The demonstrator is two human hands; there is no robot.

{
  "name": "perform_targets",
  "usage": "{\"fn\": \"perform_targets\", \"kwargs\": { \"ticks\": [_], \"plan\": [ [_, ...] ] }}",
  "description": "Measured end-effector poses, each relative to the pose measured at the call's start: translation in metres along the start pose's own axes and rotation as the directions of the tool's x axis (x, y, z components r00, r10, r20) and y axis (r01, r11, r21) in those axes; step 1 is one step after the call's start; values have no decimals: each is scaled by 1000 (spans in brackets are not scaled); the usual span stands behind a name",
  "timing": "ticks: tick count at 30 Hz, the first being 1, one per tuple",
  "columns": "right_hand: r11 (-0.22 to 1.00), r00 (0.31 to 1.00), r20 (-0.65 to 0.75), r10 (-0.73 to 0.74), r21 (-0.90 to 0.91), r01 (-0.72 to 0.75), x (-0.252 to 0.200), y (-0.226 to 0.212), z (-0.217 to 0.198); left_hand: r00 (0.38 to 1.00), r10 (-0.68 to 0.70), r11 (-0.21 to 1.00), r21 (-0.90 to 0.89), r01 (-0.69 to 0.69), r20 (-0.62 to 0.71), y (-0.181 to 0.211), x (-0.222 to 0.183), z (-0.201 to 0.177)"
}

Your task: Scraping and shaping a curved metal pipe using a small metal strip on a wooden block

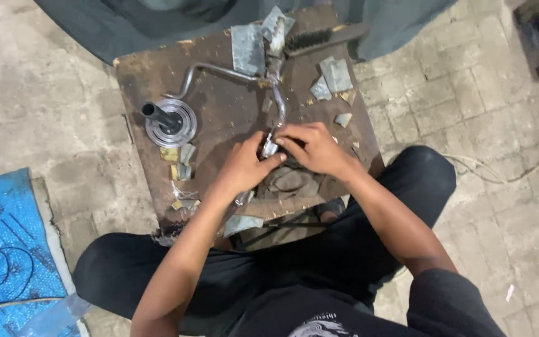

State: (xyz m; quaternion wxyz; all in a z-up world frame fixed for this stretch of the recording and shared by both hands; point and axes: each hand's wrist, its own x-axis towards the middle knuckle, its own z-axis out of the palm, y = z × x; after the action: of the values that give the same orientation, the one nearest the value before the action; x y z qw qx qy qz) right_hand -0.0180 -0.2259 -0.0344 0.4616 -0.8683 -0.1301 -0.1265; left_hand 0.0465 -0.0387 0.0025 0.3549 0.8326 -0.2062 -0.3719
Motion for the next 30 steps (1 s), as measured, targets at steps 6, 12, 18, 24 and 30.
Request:
{"fn": "perform_targets", "kwargs": {
  "ticks": [6, 12, 18, 24, 30],
  "plan": [
    [996, 1000, -25, -19, -90, 16, -6, 11, 16, 1000, -15, 1000, -4, 15, -10, -12, 10, 11],
    [983, 997, -80, 21, -179, -35, -8, 36, 17, 1000, -6, 998, -61, 5, -9, 4, -6, 5],
    [974, 992, -126, -2, -224, -27, -9, 39, 14, 1000, 3, 997, -74, -3, -4, 13, -15, 1],
    [982, 999, -44, -29, -187, 20, -13, 19, 20, 1000, -15, 1000, -17, 15, 1, -2, -3, 6],
    [992, 997, -70, -36, -126, 27, -12, 15, 23, 999, -25, 999, -37, 24, -26, 3, -4, 1]
  ]
}}
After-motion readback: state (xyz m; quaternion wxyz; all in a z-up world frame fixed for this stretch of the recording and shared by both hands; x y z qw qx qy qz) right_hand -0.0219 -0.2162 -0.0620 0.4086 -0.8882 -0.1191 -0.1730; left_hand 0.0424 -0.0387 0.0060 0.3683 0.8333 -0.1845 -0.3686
